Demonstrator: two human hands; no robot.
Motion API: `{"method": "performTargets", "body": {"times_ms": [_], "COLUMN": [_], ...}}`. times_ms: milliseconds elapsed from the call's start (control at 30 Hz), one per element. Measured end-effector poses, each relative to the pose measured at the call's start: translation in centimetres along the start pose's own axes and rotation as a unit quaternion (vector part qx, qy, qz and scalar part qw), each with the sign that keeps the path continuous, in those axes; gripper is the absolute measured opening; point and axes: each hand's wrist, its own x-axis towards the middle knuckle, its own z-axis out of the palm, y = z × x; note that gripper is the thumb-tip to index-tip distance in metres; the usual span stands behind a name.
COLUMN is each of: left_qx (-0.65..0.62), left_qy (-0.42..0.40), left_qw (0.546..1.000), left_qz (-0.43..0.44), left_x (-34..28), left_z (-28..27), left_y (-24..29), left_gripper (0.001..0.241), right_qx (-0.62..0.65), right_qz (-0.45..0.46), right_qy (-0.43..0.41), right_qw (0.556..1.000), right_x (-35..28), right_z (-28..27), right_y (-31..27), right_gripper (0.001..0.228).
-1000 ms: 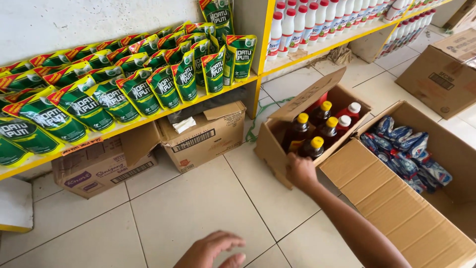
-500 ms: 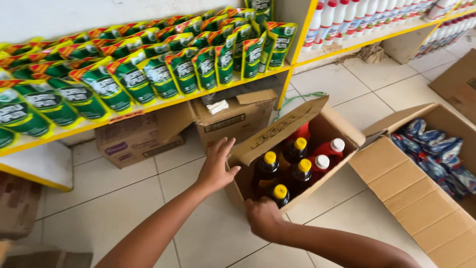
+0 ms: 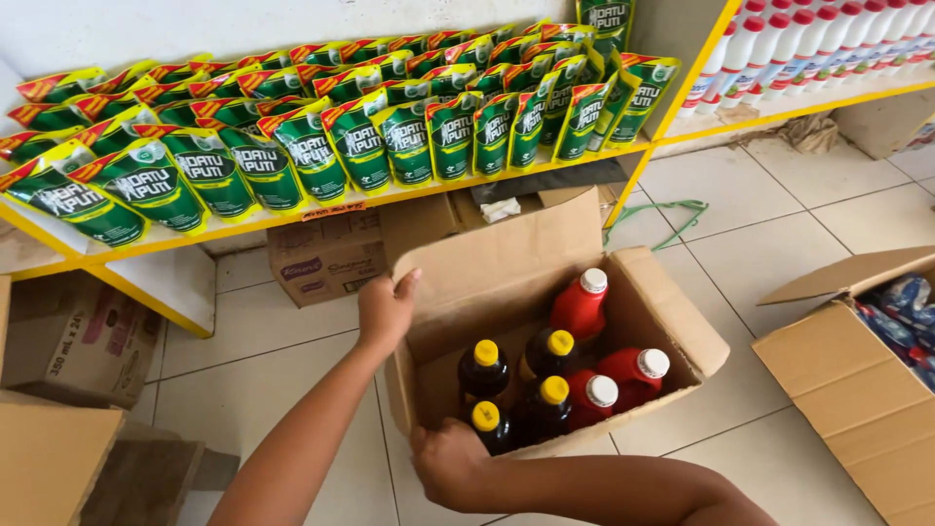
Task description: The person is stocking shelves with condiment pouches and bottles in a grocery store.
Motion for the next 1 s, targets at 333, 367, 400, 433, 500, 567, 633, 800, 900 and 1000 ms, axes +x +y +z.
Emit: {"method": "performTargets", "body": {"times_ms": [333,367,400,433,500,567,633,800,900,1000], "left_qx": [-0.058,-0.015,0.029,0.027,0.027,0.084,0.138,0.107,-0.064,-0.108], "left_qy": [0.128,0.093,0.057,0.058,0.138,0.188,0.23,-0.002,-0.241,-0.347], "left_qw": [0.989,0.99,0.984,0.982,0.985,0.979,0.957,0.979,0.961,0.93], "left_qz": [-0.048,-0.108,-0.169,-0.176,-0.104,0.004,0.111,0.171,0.117,0.059], "left_x": [3.1,2.8,2.2,1.3,0.2,-0.9,-2.1,-4.7,-4.2,-5.6], "left_z": [-1.2,-1.1,-1.0,-0.9,-1.5,-3.3,-4.5,-6.7,-4.8,-2.9], "left_y": [-3.7,-4.1,-4.5,-4.7,-4.9,-3.2,-2.3,0.4,-2.1,-2.8], "left_gripper": [0.045,0.05,0.055,0.055,0.074,0.072,0.072,0.036,0.052,0.063], "right_qx": [-0.012,-0.002,0.008,0.009,0.028,0.037,0.045,0.142,0.148,0.201], "right_qz": [-0.07,-0.047,-0.025,-0.028,-0.006,-0.038,-0.068,-0.211,-0.206,-0.05], "right_qy": [-0.011,-0.025,-0.04,-0.047,-0.022,0.006,0.032,0.066,0.131,0.204], "right_qw": [0.997,0.999,0.999,0.998,0.999,0.999,0.996,0.965,0.958,0.957], "right_x": [4.2,3.9,3.6,2.9,2.0,0.8,-0.6,-3.5,-3.6,-2.8], "right_z": [-4.3,-5.6,-6.7,-6.7,-6.9,-7.0,-7.8,-13.3,-14.9,-16.6], "right_y": [-1.7,-1.7,-1.8,-1.7,-1.7,-1.5,-1.5,-1.3,0.8,3.3], "right_gripper": [0.02,0.025,0.031,0.031,0.05,0.057,0.065,0.049,0.046,0.041]}}
